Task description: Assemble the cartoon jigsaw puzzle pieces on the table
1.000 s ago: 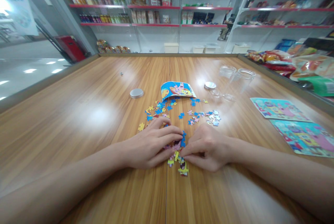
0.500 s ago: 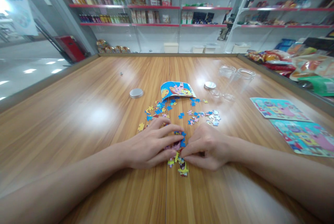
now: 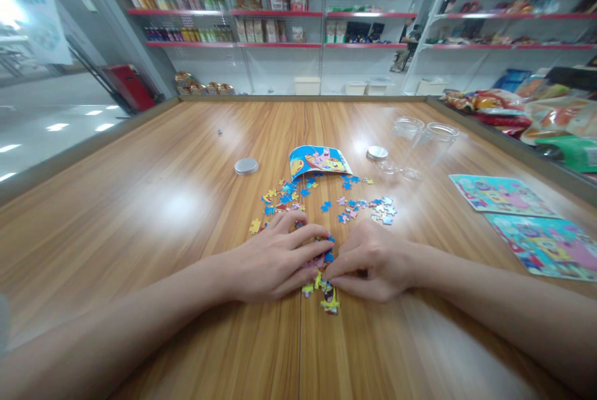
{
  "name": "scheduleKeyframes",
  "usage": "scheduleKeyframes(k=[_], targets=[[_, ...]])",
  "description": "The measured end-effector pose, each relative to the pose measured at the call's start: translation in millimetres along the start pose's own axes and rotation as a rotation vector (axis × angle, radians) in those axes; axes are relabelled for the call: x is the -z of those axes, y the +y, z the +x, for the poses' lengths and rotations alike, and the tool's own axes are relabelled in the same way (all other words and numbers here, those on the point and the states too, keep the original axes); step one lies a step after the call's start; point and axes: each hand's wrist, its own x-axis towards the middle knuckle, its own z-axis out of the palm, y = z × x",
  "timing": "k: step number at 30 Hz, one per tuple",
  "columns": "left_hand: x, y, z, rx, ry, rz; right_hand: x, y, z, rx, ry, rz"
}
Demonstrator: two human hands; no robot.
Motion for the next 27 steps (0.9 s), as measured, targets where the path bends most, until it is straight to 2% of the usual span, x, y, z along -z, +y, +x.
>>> scheduleKeyframes(k=[13,23,27], targets=[[1.9,-5.1,-2.3,-0.088,0.036,-0.12,0.1,0.3,0.1,0.009,0.0,0.018],[2.5,-5.1,-1.9,-0.089,0.054,-0.122,-1.0,-0.2,-1.3,0.024,-0.028,-0.024],[2.7,-5.2,-1.7,-0.088,0.038,-0.122,-1.0,-1.1,-2.5,0.063,0.01,-0.057]])
